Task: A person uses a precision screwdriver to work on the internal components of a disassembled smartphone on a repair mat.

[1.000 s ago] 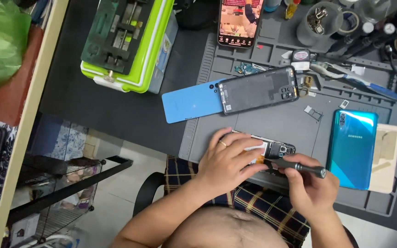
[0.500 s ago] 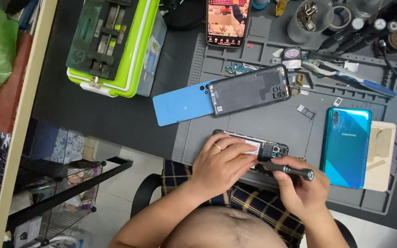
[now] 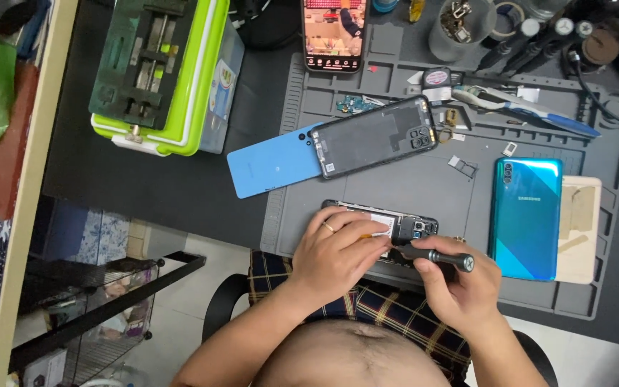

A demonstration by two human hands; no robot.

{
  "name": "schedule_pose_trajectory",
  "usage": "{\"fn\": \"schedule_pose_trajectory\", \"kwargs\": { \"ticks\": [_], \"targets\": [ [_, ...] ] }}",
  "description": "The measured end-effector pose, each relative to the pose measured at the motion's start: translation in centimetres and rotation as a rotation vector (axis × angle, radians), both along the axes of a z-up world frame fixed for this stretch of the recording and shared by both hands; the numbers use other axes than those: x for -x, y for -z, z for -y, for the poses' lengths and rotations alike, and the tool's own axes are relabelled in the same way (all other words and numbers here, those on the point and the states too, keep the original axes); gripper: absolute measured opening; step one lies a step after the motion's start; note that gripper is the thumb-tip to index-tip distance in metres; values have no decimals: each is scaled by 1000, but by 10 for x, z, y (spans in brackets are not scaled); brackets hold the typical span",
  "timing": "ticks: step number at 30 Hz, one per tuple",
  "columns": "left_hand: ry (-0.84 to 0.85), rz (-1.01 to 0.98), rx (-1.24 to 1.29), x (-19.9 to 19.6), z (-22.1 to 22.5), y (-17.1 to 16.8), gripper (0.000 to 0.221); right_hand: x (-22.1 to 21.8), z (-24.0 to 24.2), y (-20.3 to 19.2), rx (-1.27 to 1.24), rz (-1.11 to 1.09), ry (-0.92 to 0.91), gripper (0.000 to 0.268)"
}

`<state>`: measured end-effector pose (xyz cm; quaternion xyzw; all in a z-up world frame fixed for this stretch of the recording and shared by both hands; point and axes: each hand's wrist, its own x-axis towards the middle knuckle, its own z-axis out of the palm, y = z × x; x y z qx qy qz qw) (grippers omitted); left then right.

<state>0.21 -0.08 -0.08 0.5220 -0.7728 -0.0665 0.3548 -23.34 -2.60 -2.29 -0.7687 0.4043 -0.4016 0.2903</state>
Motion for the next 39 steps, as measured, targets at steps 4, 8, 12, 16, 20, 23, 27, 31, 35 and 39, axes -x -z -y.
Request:
{"fn": "schedule_pose_trajectory", "kwargs": {
  "ticks": [4,8,12,16,20,23,27,31,35,39],
  "targets": [
    [5,9,0,-1,0,0,5,-2,1,-4,-3,2,-26,20],
    [3,19,-5,0,-1,1,4,-3,1,-6,22,7,-41,24],
    [10,18,-5,-1,0,2,3,-4,2,-5,19,-4,-43,22],
    [-8,27,-7,-1,0,1,4,-6,4,-7,61,0,-80,23],
    [-3,19,-19,-1,-1,2,5,-6,4,-8,54,8,-76,23],
    [-2,9,-6,-1,-1,1,7,-5,3,-6,52,5,-74,24],
    [-2,9,22,-1,0,-2,10,-5,3,-7,43,-15,-64,24],
    [-6,13,46,-1,0,-4,10,-6,3,-8,44,-29,-51,23],
    [-5,3,38,-2,0,-3,11,-6,3,-7,52,-30,-52,24],
    [2,4,42,-2,-1,-2,9,-6,3,-8,35,-28,-57,24]
  ]
}}
